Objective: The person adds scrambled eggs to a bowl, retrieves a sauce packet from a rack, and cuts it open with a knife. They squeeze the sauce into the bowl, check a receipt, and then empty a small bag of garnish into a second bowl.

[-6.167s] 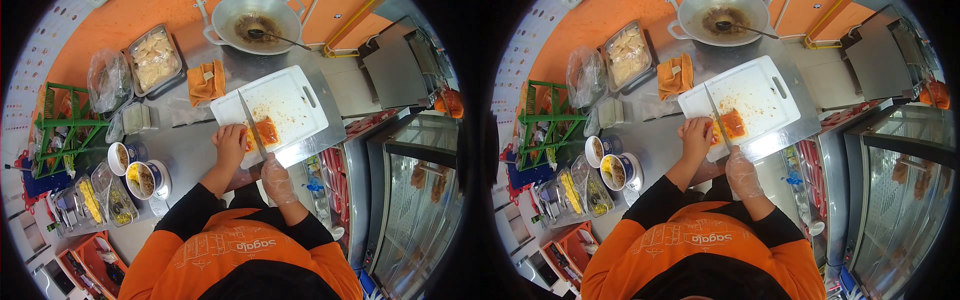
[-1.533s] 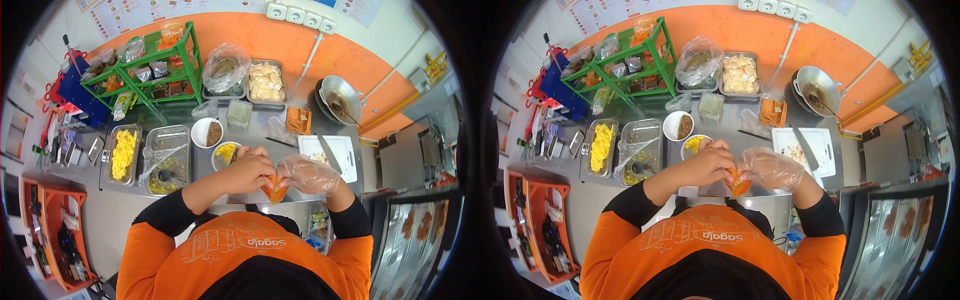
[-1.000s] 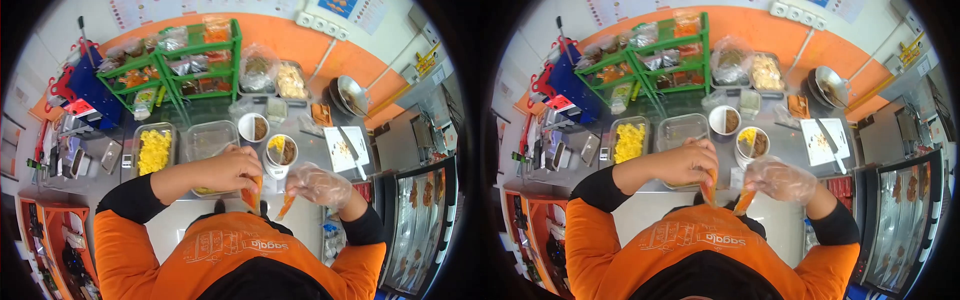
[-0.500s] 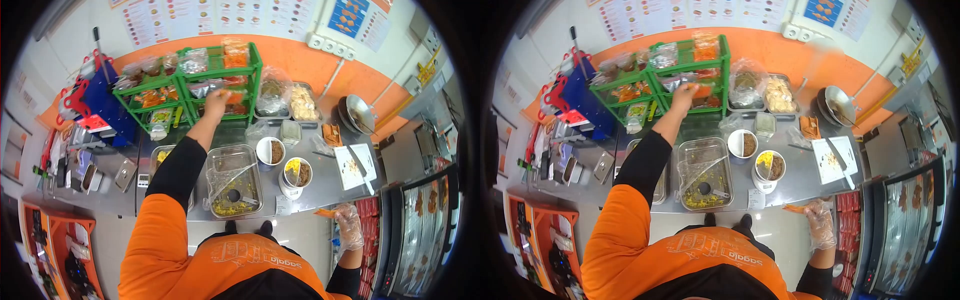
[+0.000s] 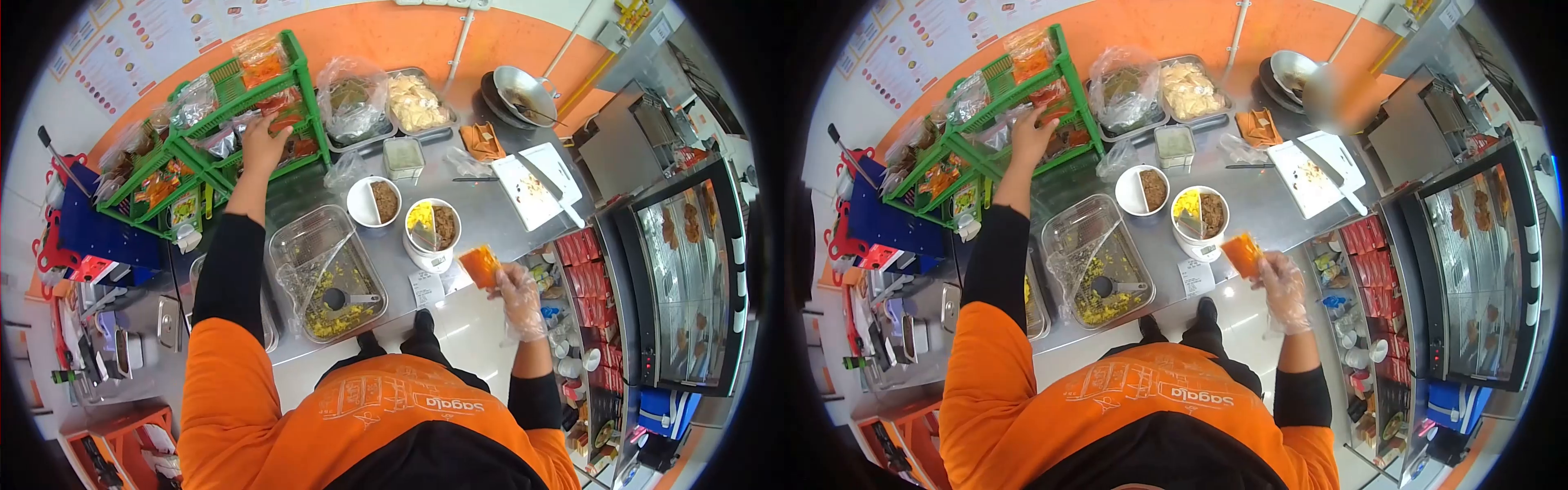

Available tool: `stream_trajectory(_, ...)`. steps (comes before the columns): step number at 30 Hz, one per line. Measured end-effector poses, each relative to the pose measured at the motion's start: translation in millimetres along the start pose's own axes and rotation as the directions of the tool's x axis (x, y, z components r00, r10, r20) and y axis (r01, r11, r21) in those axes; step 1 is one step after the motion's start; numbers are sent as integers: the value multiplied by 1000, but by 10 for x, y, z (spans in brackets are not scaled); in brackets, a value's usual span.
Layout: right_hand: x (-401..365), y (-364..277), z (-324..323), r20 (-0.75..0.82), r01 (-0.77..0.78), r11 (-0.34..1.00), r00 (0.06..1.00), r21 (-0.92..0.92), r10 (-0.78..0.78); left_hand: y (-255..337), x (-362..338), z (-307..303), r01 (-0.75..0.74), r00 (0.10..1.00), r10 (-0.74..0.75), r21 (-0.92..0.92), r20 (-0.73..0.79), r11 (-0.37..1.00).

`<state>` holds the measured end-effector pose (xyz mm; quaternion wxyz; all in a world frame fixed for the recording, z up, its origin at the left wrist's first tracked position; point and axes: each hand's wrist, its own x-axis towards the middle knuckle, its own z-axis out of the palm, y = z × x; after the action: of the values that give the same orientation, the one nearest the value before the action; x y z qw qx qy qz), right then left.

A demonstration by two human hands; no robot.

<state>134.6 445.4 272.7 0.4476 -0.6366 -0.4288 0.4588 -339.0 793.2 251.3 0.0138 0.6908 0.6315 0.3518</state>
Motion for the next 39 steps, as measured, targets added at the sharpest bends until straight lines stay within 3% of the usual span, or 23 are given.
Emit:
stream_trajectory(2, 203, -41, 226, -19, 51, 998, 998, -26, -52, 328, -348, -286, -165, 977, 165, 12, -136, 986)
stream_trajectory(6, 664, 179, 619, -4, 108, 991, 994, -73, -108, 924, -1333, -1035, -178, 979, 166, -99, -115, 979)
stream_trajectory(8, 836, 245, 785, 11, 153, 982, 988, -114, -152, 1020, -1899, -1318, -141, 984, 134, -51, -119, 989)
stream_trajectory(10, 956, 335, 876, 20, 140, 983, 990, -121, -138, 998, -2540, -1505, 0, 995, -14, -141, -99, 990)
stream_trajectory(12, 1071, 481, 904, 56, 354, 783, 923, -511, -381, 760, -3305, -1555, 43, 993, -53, -101, -101, 994)
stream_trajectory(13, 1052, 402, 935, 67, 360, 782, 922, -509, -381, 649, -3693, -1577, 38, 997, -41, -35, -72, 999)
stream_trajectory(15, 942, 136, 986, 109, 374, 620, 900, -690, -422, 480, -4435, -1619, 72, 997, -72, 29, -6, 997)
stream_trajectory(17, 939, 64, 1039, 122, 384, 613, 897, -690, -425, 365, -5064, -1638, 119, 992, -120, 32, 28, 992)
stream_trajectory(19, 963, 80, 1080, 133, 393, 606, 894, -691, -428, 262, -5611, -1614, 457, 869, -442, -19, 221, 889)
stream_trajectory(20, 992, 121, 1089, 133, 387, 607, 897, -694, -421, 180, -5842, -1584, 461, 868, -446, -18, 219, 887)
stream_trajectory(22, 1028, 141, 1071, 132, 379, 606, 901, -699, -412, -106, -6396, -1448, 698, 610, -623, 39, 490, 715)
stream_trajectory(24, 1035, 137, 1030, 167, 410, 580, 889, -704, -426, -479, -7134, -1215, 812, 376, -709, 155, 597, 562)
stream_trajectory(26, 1022, 130, 1026, 185, 395, 580, 903, -713, -388, -544, -7246, -1133, 875, 168, -713, 231, 680, 426)
stream_trajectory(28, 1033, 167, 1029, 199, 379, 580, 915, -721, -350, -503, -7145, -1028, 908, 60, -660, 234, 749, 348)
stream_trajectory(29, 1064, 251, 1037, 229, 453, 554, 875, -699, -426, -471, -7045, -969, 921, 22, -626, 228, 780, 317)
stream_trajectory(30, 1075, 297, 1039, 258, 524, 521, 827, -674, -499, -440, -6924, -904, 930, 19, -595, 204, 804, 306)
stream_trajectory(33, 1022, 224, 1077, 241, 541, 505, 805, -673, -542, -363, -6544, -722, 954, 13, -497, 137, 868, 265)
stream_trajectory(36, 1032, 249, 1044, 351, 568, 458, 807, -684, -475, -288, -6220, -652, 970, 22, -428, 85, 904, 229)
stream_trajectory(39, 990, 248, 1002, 343, 531, 485, 837, -695, -425, -207, -5980, -670, 978, 17, -362, 59, 932, 198)
